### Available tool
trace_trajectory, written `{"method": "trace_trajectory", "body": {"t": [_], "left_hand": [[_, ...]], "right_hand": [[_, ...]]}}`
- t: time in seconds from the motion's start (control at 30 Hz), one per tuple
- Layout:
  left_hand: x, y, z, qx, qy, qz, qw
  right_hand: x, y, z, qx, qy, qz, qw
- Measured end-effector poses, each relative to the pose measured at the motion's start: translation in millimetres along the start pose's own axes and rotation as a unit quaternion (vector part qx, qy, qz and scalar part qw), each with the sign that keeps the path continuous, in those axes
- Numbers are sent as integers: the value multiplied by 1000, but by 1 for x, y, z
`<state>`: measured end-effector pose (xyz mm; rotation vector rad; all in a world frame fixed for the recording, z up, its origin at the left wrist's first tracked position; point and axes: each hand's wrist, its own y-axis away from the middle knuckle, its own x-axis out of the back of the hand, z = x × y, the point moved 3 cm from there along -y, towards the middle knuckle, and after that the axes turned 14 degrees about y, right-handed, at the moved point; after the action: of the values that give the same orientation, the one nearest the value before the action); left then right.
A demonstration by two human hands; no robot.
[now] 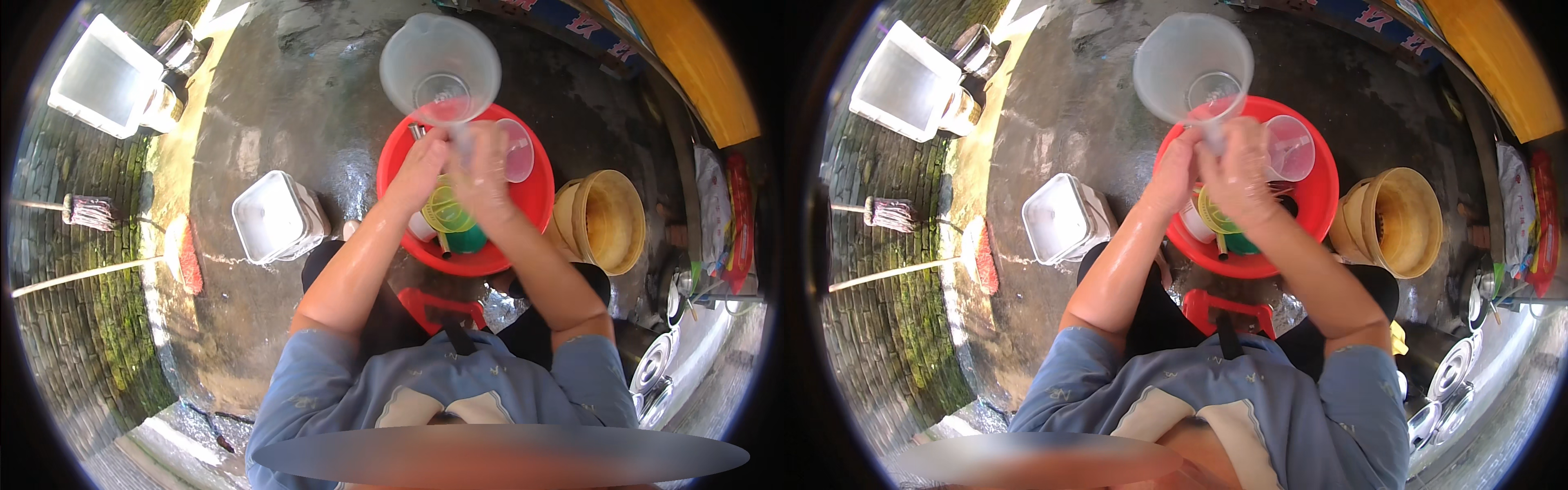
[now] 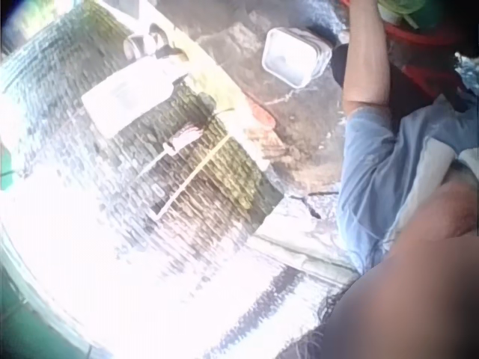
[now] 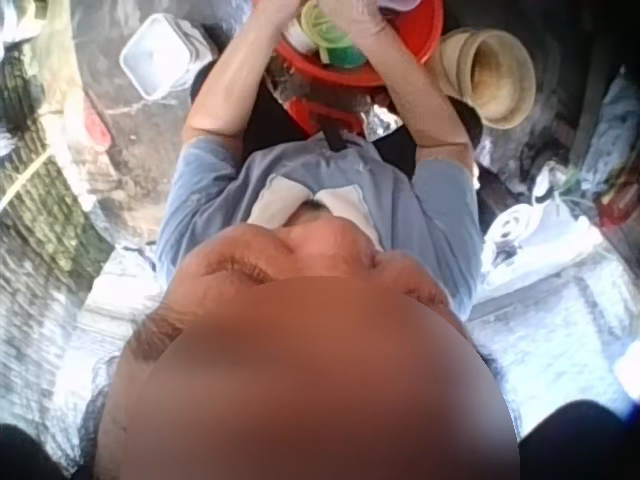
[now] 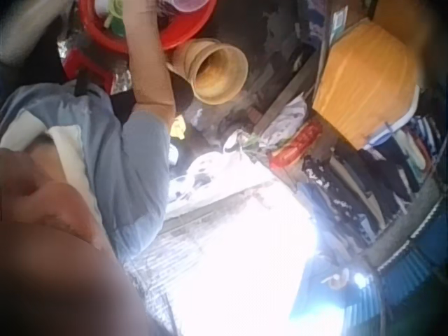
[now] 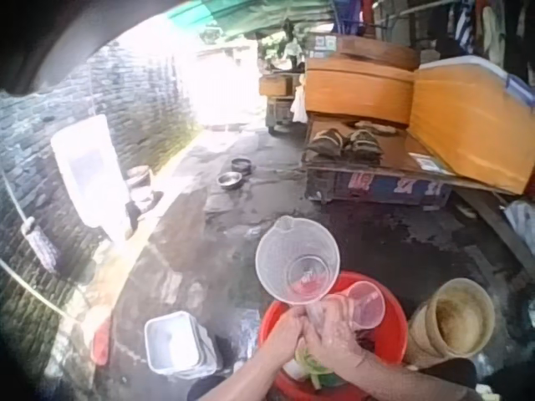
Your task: The person washes various kitchen items in a red bucket filled with water. They scrub a white container, rinse plastic pitchers, and clean metal utensils including ladles and chopsticks. The person transfers the washed items into a yellow bucket.
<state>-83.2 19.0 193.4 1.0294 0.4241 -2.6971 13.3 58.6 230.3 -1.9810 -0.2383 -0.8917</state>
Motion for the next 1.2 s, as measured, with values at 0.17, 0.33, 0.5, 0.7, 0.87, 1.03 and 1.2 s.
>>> {"method": "trace_trajectory", "body": {"t": [0.17, 0.33, 0.5, 0.7, 0.87, 1.03, 1.2], "left_hand": [[31, 2, 15, 121, 90, 194, 969], [52, -3, 41, 44, 12, 208, 977], [47, -10, 52, 18, -226, 195, 954], [67, -18, 48, -16, -452, 189, 871], [65, -16, 52, 8, -514, 173, 840], [76, -11, 46, -12, -461, 196, 865], [71, -8, 45, -34, -455, 201, 867]], "right_hand": [[-32, 16, -31, 95, -43, -62, 993], [-4, -25, 62, 45, 11, -3, 999], [-24, 31, 219, -46, 225, -247, 941], [-15, 27, 191, 70, 277, -377, 881], [18, -7, 153, -15, 179, -412, 893], [98, -60, 102, -225, -175, -326, 901], [138, -107, 57, -70, -106, -363, 923]]}}
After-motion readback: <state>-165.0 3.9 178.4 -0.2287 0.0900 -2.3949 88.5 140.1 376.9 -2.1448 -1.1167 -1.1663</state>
